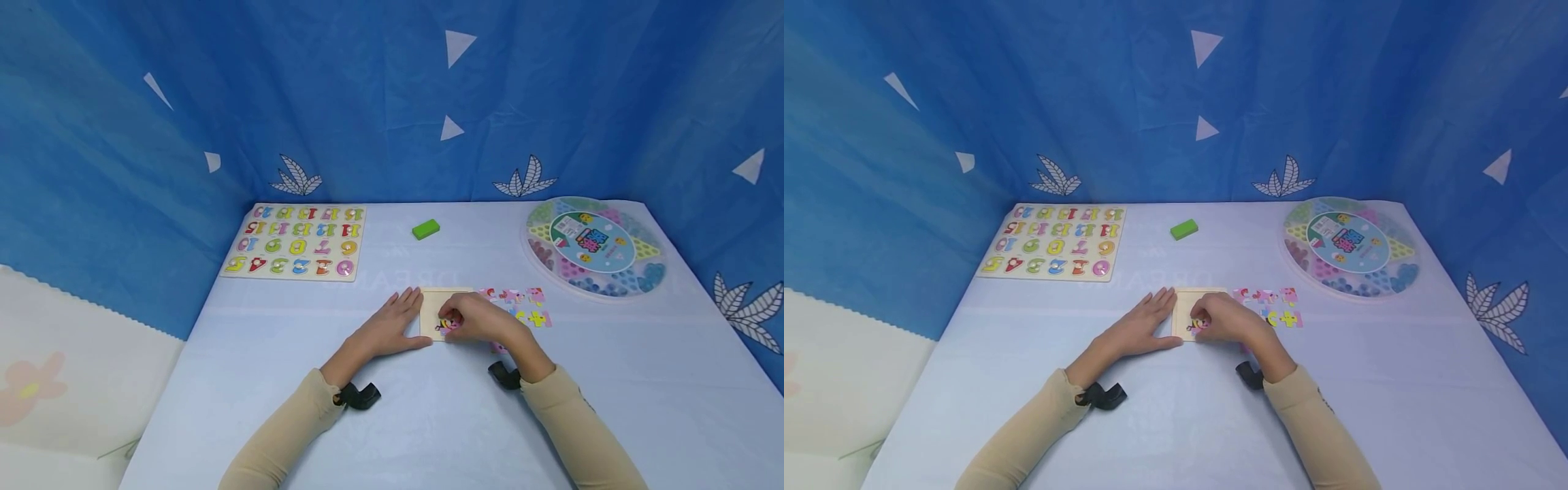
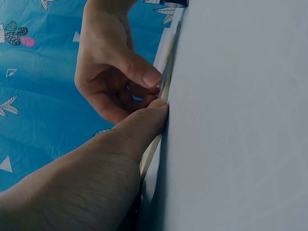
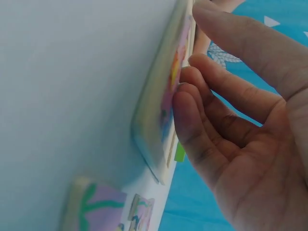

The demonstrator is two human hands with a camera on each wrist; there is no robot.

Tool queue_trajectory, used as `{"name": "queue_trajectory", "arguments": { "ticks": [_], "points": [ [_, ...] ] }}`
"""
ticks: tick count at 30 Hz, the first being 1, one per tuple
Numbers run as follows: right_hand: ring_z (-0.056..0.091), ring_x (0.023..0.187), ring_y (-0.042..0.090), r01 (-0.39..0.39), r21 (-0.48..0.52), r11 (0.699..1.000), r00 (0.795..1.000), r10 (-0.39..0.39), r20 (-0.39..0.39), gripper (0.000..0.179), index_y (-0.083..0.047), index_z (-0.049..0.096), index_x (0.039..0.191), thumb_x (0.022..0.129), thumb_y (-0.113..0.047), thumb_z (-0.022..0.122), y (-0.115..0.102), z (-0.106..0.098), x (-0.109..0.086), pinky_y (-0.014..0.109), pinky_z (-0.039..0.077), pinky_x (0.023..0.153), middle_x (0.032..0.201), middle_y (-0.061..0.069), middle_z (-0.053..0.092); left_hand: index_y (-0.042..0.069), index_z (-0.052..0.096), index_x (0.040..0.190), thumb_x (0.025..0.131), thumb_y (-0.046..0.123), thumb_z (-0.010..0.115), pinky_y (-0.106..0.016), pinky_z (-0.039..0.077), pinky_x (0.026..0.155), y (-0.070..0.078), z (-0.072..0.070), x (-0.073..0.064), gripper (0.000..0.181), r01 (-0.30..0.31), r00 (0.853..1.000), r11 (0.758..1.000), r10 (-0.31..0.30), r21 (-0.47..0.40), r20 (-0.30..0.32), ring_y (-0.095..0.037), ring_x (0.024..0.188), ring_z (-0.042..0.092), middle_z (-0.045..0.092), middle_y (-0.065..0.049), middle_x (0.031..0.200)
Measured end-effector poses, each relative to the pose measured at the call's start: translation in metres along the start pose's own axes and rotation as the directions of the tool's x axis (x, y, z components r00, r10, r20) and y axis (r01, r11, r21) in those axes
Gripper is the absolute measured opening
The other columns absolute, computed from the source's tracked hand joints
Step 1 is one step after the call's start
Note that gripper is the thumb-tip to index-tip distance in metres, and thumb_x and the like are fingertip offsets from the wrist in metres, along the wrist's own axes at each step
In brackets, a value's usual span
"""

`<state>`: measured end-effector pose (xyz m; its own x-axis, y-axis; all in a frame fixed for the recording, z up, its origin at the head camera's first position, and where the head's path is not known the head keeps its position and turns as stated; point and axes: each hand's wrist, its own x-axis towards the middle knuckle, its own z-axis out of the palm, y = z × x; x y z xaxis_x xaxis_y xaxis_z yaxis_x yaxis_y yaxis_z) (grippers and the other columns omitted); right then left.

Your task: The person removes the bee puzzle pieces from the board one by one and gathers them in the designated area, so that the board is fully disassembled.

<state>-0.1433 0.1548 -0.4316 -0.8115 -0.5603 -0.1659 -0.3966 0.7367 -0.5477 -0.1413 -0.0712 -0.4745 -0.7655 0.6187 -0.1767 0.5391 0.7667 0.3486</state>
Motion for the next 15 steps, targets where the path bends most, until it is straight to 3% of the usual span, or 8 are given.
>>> {"name": "queue_trajectory", "arguments": {
  "ticks": [15],
  "points": [
    [0.052, 0.076, 0.010, -0.042, -0.016, 0.999, 0.999, 0.042, 0.023, 0.027, -0.008, 0.072, 0.099, 0.077, -0.017, 0.083, -0.0004, 0.0027, 0.0017, 0.023, 0.048, 0.070, 0.088, -0.002, 0.062, 0.007, 0.013, 0.157, 0.091, 0.066, 0.050, -0.038, 0.008, 0.126, 0.0019, -0.0018, 0.0006, 0.096, 0.023, 1.000, 1.000, -0.023, 0.000, 0.016, -0.019, 0.154, 0.004, 0.007, -0.006, 0.165]
  ]
}}
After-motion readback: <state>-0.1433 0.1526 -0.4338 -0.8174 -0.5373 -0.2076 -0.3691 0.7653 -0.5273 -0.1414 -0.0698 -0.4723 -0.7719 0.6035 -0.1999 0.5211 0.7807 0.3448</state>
